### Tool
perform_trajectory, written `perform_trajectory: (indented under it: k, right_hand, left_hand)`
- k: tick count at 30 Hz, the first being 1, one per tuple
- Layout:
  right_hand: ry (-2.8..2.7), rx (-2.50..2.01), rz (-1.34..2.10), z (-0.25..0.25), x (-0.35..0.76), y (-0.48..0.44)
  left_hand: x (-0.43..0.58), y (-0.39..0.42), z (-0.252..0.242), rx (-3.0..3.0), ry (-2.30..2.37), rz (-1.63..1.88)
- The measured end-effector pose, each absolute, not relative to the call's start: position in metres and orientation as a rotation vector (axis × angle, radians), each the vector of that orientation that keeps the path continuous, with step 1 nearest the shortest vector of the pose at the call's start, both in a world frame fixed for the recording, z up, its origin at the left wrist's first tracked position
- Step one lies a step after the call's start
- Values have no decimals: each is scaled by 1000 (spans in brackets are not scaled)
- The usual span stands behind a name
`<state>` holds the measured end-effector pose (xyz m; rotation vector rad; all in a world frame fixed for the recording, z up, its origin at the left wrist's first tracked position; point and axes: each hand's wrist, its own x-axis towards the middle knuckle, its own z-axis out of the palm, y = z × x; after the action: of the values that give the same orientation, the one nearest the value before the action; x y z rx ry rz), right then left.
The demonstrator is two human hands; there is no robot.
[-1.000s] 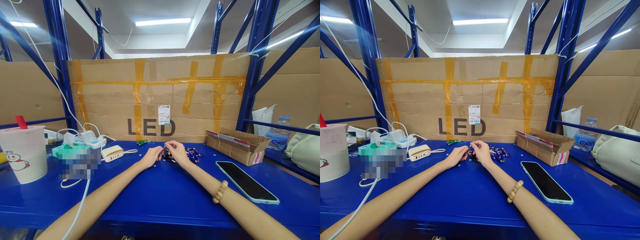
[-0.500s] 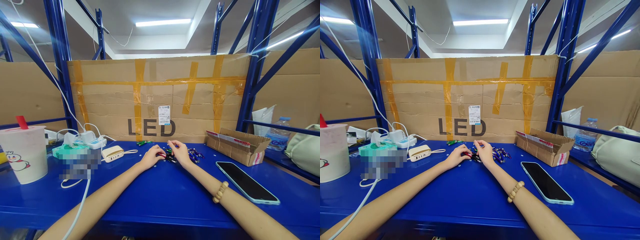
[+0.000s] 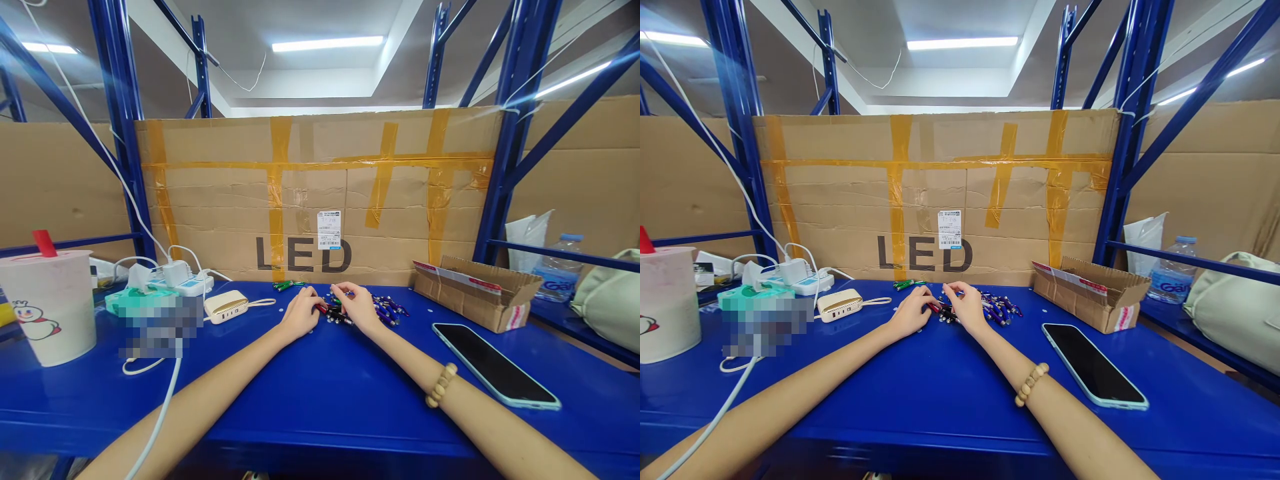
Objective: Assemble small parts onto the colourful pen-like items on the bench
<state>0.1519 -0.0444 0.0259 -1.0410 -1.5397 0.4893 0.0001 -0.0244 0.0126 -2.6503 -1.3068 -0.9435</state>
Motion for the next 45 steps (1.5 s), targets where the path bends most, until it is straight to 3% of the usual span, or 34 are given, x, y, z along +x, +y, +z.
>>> perform_trajectory:
  k: [5, 12, 17, 23, 32, 45]
  right_hand:
    - [-1598, -1047, 479, 23, 152, -43]
    - [-1663, -1009, 445, 22, 151, -42]
    - [-1762, -1025, 320, 22, 151, -43]
    - [-1851, -1054, 174, 20, 152, -42]
    - [-2331, -1131, 1, 24, 148, -54]
    - [-2139, -1608, -176, 24, 153, -50]
  left_hand:
    - [2, -30, 15, -2691, -1363, -912]
    - [0, -26, 11, -2919, -1105, -915]
    - [2, -16, 6, -3004, -1045, -1175]
    - [-5, -8, 9, -2689, -1386, -1539]
    - [-2, -17, 10, -2398, -1640, -992]
    - [-4, -14, 6, -2370, -1971, -578]
